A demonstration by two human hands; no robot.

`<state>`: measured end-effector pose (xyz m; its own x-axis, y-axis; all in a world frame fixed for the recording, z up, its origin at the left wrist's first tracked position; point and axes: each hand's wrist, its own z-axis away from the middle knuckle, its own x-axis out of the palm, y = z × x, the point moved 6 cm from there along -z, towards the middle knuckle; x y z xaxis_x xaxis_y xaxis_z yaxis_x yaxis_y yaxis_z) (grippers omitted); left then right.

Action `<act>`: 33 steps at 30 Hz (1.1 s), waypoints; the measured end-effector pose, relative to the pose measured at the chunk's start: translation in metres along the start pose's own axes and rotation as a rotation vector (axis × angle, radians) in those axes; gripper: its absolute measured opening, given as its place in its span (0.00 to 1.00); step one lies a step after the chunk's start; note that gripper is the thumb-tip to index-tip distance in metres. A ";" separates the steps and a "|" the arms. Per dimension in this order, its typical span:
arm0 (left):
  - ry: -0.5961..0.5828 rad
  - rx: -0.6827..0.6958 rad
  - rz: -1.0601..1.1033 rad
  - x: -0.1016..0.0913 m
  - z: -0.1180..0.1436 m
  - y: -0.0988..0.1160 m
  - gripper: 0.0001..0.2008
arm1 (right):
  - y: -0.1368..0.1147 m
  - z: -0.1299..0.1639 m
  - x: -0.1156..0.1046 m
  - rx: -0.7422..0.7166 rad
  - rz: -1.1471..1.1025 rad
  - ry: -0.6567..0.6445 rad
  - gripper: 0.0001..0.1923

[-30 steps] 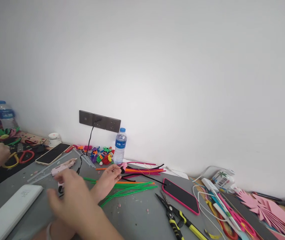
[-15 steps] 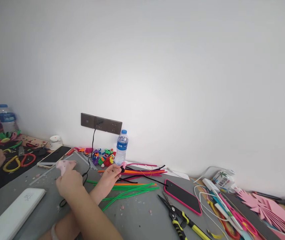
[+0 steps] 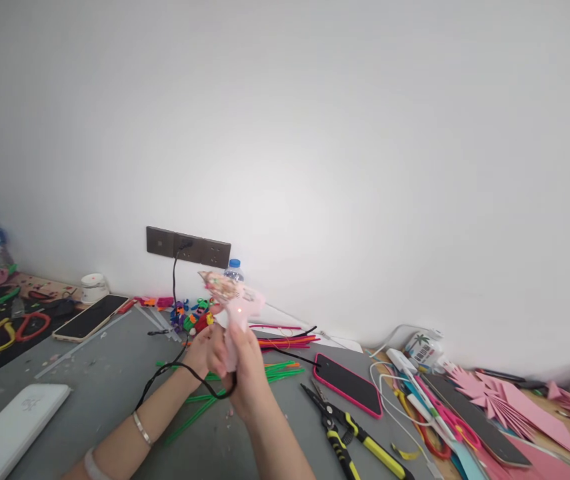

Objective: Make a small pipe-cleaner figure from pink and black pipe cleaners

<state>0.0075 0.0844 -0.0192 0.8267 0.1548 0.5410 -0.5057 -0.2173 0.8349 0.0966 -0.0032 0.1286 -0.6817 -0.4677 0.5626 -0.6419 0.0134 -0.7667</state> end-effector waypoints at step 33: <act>-0.048 -0.110 0.056 0.018 0.010 0.022 0.17 | 0.033 0.051 -0.119 0.167 0.226 0.248 0.22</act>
<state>0.0135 0.0730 0.0076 0.8058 0.0987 0.5840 -0.5734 -0.1166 0.8109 0.1744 0.0075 0.0202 -0.8772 -0.2407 0.4153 -0.4131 -0.0622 -0.9086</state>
